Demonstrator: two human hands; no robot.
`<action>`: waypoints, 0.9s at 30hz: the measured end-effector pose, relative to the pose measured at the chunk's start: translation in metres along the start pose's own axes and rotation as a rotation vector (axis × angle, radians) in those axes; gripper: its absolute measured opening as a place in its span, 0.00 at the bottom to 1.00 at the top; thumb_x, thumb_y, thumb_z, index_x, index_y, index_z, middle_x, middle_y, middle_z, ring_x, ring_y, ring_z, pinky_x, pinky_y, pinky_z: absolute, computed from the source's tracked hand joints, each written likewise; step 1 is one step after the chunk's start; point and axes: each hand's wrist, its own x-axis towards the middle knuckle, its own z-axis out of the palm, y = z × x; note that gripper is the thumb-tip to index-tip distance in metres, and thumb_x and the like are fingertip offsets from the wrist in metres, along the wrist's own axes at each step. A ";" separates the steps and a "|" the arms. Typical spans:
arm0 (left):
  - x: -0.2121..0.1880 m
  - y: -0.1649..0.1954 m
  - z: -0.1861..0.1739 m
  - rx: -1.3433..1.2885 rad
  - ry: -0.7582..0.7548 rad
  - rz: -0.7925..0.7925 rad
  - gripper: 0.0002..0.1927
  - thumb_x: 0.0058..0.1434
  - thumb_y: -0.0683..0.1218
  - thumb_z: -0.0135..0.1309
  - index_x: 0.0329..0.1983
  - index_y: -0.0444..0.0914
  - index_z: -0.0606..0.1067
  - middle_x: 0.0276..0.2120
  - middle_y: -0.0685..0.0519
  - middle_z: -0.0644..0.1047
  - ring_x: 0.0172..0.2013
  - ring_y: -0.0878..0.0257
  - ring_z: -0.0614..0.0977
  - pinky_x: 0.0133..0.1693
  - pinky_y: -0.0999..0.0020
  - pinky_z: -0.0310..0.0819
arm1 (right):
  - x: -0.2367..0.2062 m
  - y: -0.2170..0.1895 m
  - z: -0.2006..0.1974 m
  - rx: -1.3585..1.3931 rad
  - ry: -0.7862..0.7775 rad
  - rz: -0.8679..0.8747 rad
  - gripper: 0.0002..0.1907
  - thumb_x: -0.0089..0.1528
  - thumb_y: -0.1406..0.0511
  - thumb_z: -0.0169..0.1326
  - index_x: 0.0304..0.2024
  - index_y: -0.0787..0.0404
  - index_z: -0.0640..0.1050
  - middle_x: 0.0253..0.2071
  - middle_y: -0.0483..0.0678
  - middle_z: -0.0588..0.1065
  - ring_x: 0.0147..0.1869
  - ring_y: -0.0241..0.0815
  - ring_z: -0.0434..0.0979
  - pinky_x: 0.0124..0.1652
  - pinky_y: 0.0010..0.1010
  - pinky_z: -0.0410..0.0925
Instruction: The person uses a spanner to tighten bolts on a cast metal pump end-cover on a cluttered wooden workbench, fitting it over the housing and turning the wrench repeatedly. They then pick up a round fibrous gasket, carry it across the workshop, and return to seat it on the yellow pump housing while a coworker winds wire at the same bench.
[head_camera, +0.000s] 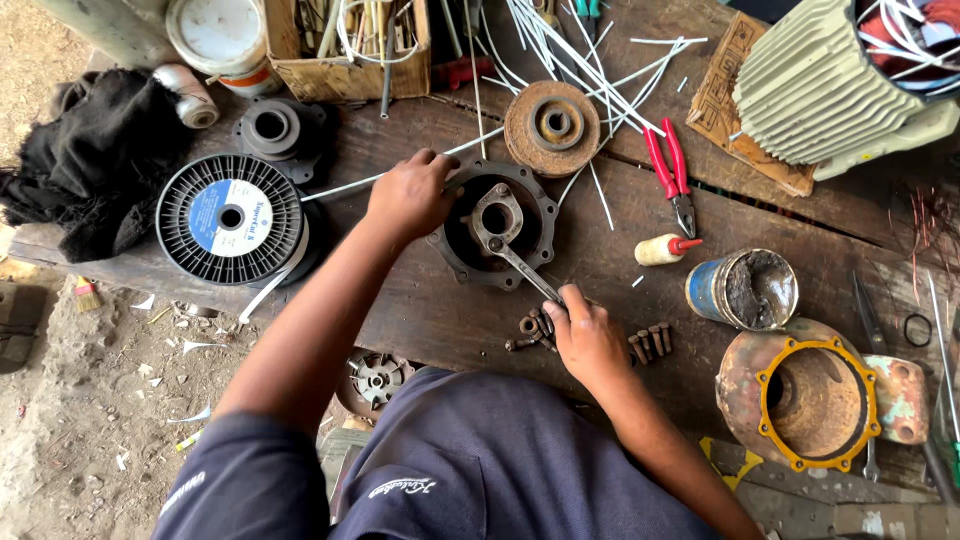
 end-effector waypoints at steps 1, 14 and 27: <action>0.009 -0.003 0.002 -0.019 -0.024 0.000 0.19 0.59 0.55 0.59 0.51 0.44 0.79 0.43 0.43 0.80 0.40 0.42 0.83 0.36 0.49 0.78 | 0.000 0.000 0.000 0.006 0.005 -0.016 0.13 0.68 0.56 0.50 0.42 0.59 0.69 0.34 0.61 0.79 0.39 0.70 0.78 0.35 0.59 0.68; -0.080 -0.015 0.048 -0.215 0.152 -0.372 0.20 0.59 0.55 0.63 0.40 0.33 0.76 0.33 0.38 0.81 0.37 0.39 0.82 0.40 0.48 0.77 | -0.005 0.005 -0.019 -0.091 -0.010 -0.020 0.12 0.66 0.57 0.51 0.40 0.58 0.70 0.31 0.59 0.80 0.34 0.69 0.78 0.31 0.60 0.67; -0.116 0.022 -0.013 -0.750 -0.727 -0.454 0.30 0.63 0.66 0.51 0.51 0.39 0.83 0.33 0.47 0.87 0.35 0.55 0.89 0.40 0.61 0.83 | 0.002 0.010 -0.018 -0.100 -0.021 0.120 0.16 0.69 0.52 0.48 0.40 0.58 0.70 0.27 0.62 0.77 0.34 0.72 0.77 0.33 0.62 0.66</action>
